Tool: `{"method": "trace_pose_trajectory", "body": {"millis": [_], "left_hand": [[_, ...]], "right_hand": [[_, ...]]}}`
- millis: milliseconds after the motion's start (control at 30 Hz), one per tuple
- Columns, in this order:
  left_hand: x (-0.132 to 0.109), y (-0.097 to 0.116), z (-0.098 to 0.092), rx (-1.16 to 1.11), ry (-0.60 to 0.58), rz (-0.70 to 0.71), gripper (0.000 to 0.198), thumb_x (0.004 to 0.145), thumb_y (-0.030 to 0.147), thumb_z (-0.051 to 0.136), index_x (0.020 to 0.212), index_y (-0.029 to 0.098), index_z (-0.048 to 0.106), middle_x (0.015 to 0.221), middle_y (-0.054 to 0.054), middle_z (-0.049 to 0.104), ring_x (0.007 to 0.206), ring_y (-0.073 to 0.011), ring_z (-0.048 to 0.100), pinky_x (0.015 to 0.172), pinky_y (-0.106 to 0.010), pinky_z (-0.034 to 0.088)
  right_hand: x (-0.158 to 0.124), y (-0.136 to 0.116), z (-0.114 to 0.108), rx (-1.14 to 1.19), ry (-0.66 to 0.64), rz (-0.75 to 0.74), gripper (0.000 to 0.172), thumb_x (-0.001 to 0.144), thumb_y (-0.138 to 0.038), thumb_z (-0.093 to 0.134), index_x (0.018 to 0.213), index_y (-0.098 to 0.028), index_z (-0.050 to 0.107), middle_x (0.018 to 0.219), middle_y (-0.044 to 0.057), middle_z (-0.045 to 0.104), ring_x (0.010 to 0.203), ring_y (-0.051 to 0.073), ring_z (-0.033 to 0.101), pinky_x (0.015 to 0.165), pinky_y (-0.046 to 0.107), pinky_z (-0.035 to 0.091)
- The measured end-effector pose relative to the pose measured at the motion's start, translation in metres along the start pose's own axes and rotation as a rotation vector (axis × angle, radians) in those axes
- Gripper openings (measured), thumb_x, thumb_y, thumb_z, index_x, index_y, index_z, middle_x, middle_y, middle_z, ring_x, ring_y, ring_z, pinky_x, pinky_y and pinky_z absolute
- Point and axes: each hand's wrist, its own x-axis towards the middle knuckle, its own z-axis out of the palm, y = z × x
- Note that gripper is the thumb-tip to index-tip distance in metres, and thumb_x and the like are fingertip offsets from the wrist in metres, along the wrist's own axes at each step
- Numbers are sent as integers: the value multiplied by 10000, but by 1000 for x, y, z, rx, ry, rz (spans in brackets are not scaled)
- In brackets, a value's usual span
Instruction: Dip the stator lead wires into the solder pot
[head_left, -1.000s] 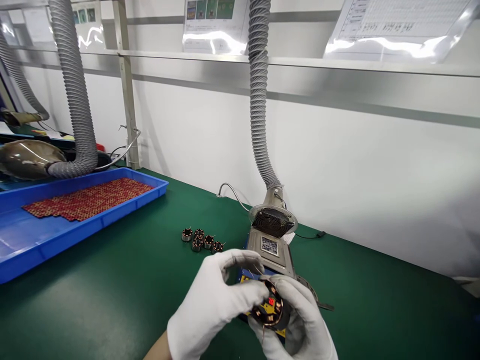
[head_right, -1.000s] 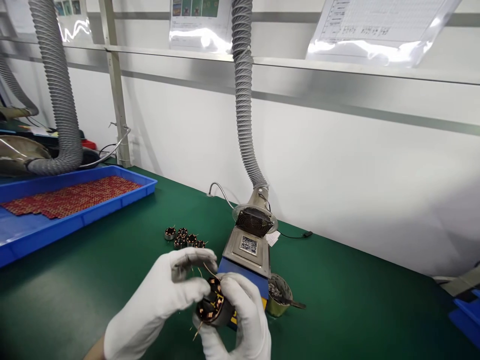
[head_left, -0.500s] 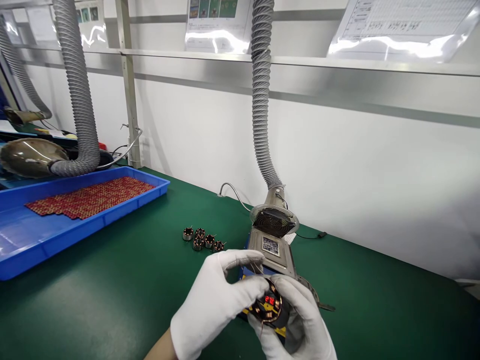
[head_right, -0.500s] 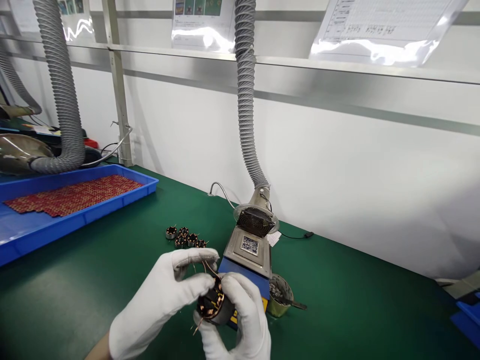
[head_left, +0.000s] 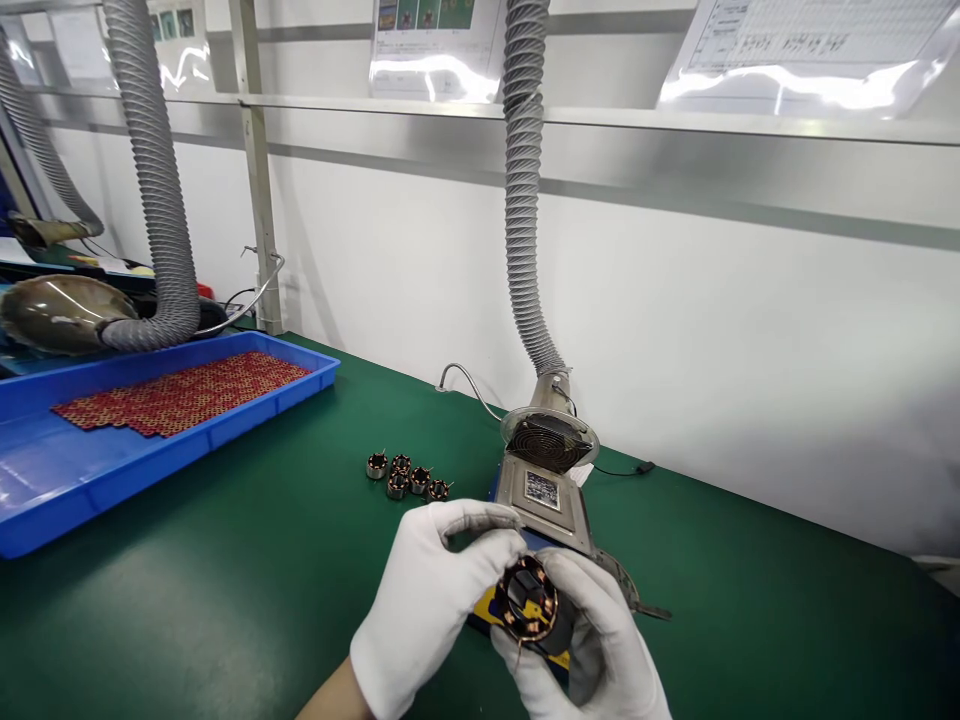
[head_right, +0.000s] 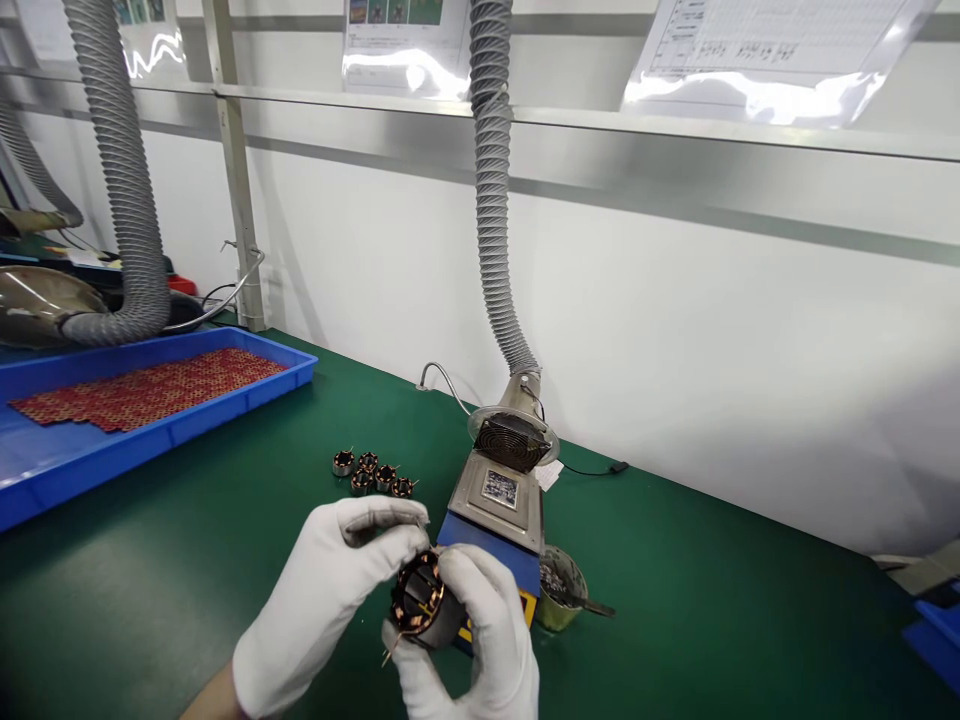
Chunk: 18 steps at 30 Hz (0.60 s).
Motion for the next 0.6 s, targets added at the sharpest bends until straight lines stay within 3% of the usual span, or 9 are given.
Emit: {"method": "trace_pose_trajectory", "body": {"millis": [133,267,367,467,600], "left_hand": [[6,-5,-5,-148,25,19,198,591,275,804,721,154,714,648,-28,684,632,-141,607,620,-220,507],[10,-3,-14,-313,130,165,229,686,369,756,809,181,707,711,-16,693,696,-120,623,734,-208,495],[8,4,-16,-208,-29,64,315,639,364,796,879,180,708,813,-44,713,796,-151,642,750,-206,501],[5,7,-14,-143,-165,-85,288,574,273,841,819,182,720,762,-33,713,752,-141,645,671,-175,506],[8,-1,-11,-215,-24,2,221,594,228,827,785,194,720,746,-10,712,708,-108,640,667,-150,506]], "right_hand": [[-1,0,-1,18,-30,24,310,794,-352,630,1076,-233,583,1045,116,591,944,225,618,713,309,559],[-1,-4,-1,84,-16,85,315,786,-363,642,1071,-243,584,1048,99,582,945,207,612,716,272,555],[0,-8,1,132,-5,126,311,783,-384,644,1060,-256,587,1043,79,578,934,191,610,736,258,551],[1,-10,2,158,-2,147,309,786,-390,639,1058,-251,590,1036,81,571,934,193,607,737,262,553],[0,-10,2,205,-24,185,313,777,-395,649,1049,-248,599,1030,85,574,921,192,611,738,257,551]]}}
